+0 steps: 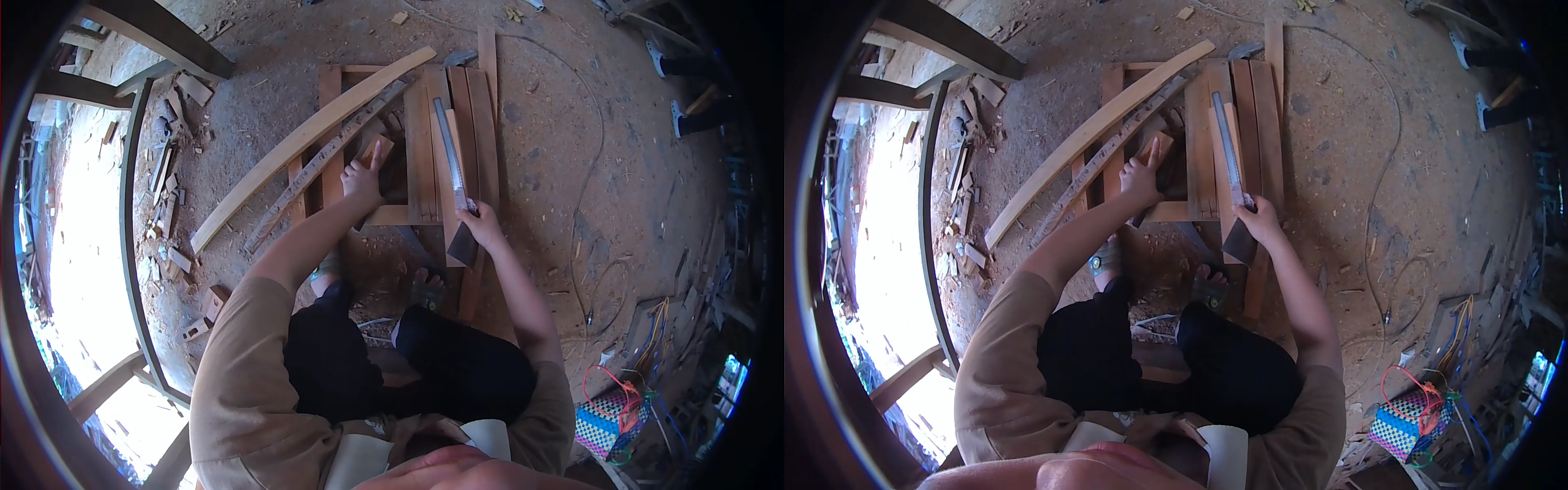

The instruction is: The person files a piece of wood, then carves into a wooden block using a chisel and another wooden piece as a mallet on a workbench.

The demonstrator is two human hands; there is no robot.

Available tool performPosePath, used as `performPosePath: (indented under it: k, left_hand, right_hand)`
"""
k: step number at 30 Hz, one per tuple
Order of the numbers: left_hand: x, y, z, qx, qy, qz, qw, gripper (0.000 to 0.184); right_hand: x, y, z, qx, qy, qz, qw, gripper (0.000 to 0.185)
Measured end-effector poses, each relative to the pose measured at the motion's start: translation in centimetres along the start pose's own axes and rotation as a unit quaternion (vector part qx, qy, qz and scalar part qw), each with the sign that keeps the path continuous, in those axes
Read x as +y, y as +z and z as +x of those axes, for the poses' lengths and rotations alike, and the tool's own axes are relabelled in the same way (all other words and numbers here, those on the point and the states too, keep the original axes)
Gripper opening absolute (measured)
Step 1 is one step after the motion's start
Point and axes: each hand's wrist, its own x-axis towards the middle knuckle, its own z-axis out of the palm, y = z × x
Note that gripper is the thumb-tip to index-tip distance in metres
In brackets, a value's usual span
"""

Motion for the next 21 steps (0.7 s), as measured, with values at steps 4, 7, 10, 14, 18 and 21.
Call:
performPosePath:
  k: [4, 7, 10, 14, 18, 21]
  left_hand:
    - [0.3, -0.8, -0.5, -0.019, -0.016, -0.019, 1.000, 0.125]
    - [0.1, -2.6, -0.8, -0.048, -0.040, -0.114, 0.991, 0.122]
    - [-0.7, -2.4, -0.4, -0.106, -0.068, -0.284, 0.950, 0.122]
    - [-1.1, -2.0, -2.1, -0.111, -0.017, -0.514, 0.851, 0.121]
    - [-1.0, -4.4, -3.4, -0.173, 0.021, -0.649, 0.741, 0.112]
    - [-1.1, -4.0, -3.0, -0.217, 0.059, -0.726, 0.649, 0.103]
  right_hand:
    - [0.5, 0.6, -0.3, -0.019, 0.008, 0.022, 1.000, 0.024]
    - [1.1, 0.8, -0.2, -0.033, 0.012, 0.020, 0.999, 0.026]
    - [1.1, 1.3, -0.6, -0.043, 0.011, 0.069, 0.997, 0.026]
    - [0.4, 2.1, -1.2, -0.036, 0.033, 0.133, 0.990, 0.026]
    - [-2.0, 3.0, -2.4, -0.038, 0.038, 0.146, 0.988, 0.030]
    - [-4.9, 3.7, -3.2, -0.059, -0.004, 0.154, 0.986, 0.034]
